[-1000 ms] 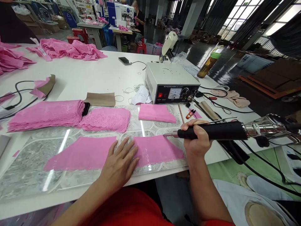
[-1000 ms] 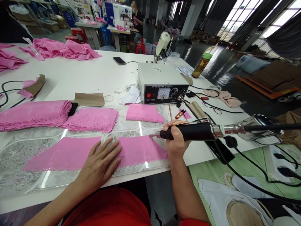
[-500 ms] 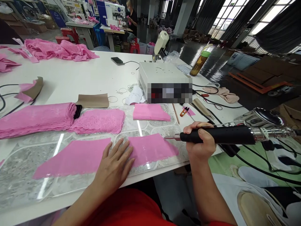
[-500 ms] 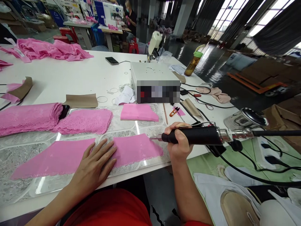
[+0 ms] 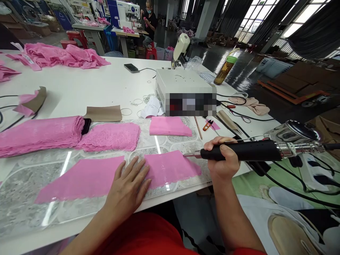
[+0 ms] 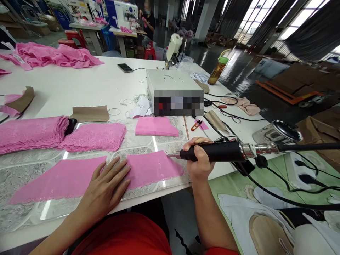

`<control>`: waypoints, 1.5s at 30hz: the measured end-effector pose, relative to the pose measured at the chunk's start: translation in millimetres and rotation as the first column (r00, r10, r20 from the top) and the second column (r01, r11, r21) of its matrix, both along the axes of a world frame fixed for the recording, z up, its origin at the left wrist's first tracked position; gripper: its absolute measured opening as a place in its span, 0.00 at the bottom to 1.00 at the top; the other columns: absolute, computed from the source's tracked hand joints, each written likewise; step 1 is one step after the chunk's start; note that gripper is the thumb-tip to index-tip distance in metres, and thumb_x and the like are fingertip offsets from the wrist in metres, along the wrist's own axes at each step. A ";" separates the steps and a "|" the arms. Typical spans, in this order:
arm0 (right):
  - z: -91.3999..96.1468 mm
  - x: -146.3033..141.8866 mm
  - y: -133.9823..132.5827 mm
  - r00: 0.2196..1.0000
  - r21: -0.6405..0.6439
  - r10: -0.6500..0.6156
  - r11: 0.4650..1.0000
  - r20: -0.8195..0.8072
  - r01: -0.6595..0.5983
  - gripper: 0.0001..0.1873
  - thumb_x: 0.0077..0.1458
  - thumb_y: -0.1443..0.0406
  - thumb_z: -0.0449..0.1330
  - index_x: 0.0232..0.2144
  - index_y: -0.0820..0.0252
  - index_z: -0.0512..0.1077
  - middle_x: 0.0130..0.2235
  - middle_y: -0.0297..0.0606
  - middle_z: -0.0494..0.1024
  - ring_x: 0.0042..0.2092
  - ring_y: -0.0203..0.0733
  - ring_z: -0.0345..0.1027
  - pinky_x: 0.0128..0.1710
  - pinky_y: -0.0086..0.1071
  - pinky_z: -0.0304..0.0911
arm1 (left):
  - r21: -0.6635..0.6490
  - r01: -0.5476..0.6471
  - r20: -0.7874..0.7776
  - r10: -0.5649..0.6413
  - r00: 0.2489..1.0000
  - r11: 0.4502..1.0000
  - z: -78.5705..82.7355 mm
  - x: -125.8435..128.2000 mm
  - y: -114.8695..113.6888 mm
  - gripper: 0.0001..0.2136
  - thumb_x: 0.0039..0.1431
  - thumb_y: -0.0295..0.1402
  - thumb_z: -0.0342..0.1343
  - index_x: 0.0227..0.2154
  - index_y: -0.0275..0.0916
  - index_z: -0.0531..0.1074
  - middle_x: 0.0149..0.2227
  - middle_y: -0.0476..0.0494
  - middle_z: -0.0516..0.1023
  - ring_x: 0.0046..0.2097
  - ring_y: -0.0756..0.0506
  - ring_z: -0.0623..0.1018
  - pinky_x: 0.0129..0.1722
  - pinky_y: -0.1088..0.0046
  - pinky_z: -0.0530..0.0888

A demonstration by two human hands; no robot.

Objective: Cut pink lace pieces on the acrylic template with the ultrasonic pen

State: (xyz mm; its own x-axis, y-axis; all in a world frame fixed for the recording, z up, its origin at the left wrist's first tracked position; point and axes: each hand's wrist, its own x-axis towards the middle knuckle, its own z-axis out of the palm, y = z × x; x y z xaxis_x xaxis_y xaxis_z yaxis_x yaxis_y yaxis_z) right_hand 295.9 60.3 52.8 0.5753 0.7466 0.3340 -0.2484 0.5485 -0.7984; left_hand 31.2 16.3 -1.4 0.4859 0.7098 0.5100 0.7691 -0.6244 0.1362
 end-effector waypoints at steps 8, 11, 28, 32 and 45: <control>2.8 2.6 0.0 1.000 0.009 0.003 1.000 0.024 -0.003 0.04 0.38 0.66 0.58 0.23 0.59 0.68 0.25 0.29 0.69 0.22 0.33 0.64 0.25 0.32 0.61 | 0.011 0.007 0.001 -0.007 1.000 1.000 0.3 -0.2 1.0 0.14 0.66 0.32 0.49 0.52 0.37 0.70 0.56 0.36 0.73 0.61 0.34 0.67 0.61 0.51 0.58; 5.0 8.8 -4.8 1.000 -0.003 -0.024 1.000 -0.014 0.024 0.05 0.37 0.66 0.58 0.23 0.59 0.68 0.24 0.29 0.68 0.22 0.33 0.64 0.24 0.31 0.61 | 0.013 0.012 -0.001 -0.012 1.000 1.000 1.1 -0.2 1.2 0.14 0.66 0.32 0.49 0.51 0.36 0.71 0.56 0.36 0.73 0.61 0.33 0.68 0.61 0.51 0.58; 1.9 14.0 -14.3 0.998 -0.034 -0.042 0.998 0.040 0.043 0.04 0.38 0.66 0.57 0.23 0.59 0.67 0.24 0.28 0.68 0.22 0.33 0.64 0.25 0.32 0.61 | 0.006 0.000 0.009 0.000 1.000 1.000 1.0 0.4 0.7 0.13 0.67 0.33 0.48 0.49 0.37 0.72 0.55 0.37 0.74 0.61 0.34 0.68 0.61 0.51 0.58; 4.1 14.9 -14.5 0.999 -0.022 -0.032 0.999 0.037 0.033 0.04 0.38 0.66 0.58 0.22 0.59 0.67 0.24 0.28 0.68 0.22 0.32 0.63 0.24 0.32 0.61 | 0.012 0.003 -0.012 -0.002 1.000 1.000 0.7 -0.6 1.4 0.13 0.67 0.33 0.48 0.50 0.36 0.72 0.55 0.36 0.73 0.61 0.33 0.68 0.61 0.50 0.58; 5.8 46.2 -41.1 0.989 -0.033 -0.136 0.990 0.062 0.138 0.04 0.38 0.66 0.55 0.23 0.59 0.66 0.24 0.29 0.66 0.22 0.31 0.62 0.22 0.30 0.60 | 0.071 0.043 -0.082 -0.037 0.996 0.997 -0.2 -3.7 4.5 0.14 0.66 0.32 0.50 0.52 0.35 0.69 0.56 0.34 0.73 0.60 0.32 0.68 0.59 0.49 0.60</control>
